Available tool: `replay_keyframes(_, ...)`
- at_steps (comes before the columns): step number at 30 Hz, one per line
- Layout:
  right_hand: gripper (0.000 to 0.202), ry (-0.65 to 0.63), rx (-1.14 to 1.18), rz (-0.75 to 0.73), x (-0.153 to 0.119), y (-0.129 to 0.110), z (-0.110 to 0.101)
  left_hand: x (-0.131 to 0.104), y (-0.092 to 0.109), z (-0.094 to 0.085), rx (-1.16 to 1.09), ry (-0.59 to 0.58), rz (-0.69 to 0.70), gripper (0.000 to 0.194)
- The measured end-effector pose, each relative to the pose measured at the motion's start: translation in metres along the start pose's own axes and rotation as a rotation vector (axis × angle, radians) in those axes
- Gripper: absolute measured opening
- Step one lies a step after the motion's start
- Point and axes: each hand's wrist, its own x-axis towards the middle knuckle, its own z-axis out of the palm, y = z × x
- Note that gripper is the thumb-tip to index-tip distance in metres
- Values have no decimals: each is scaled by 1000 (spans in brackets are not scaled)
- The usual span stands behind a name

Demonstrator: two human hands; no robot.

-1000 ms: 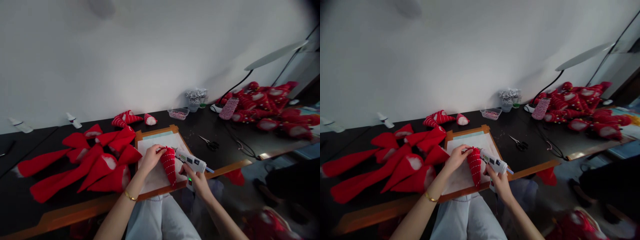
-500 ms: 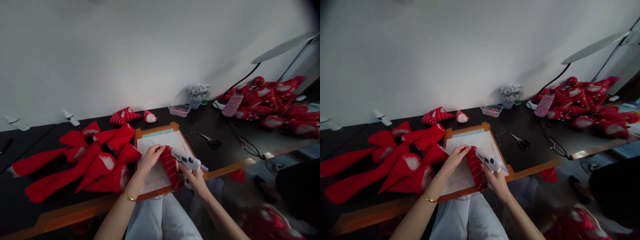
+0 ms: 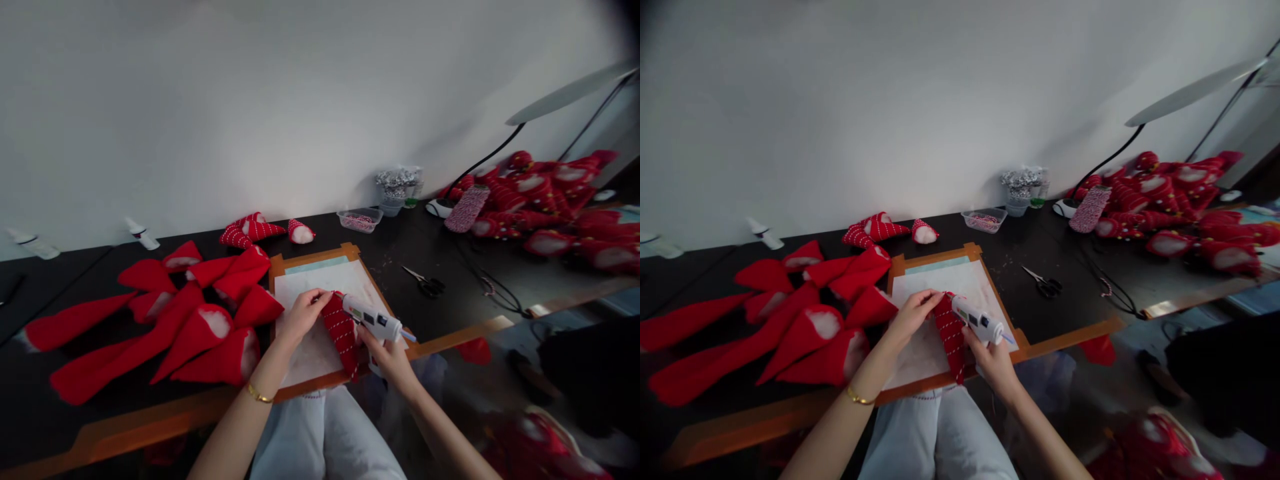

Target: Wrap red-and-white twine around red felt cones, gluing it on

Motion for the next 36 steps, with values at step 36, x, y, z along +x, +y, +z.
replay_keyframes(36,47,-12,178,152,0,0,4,1,-7,-1,-154,40,-64,28)
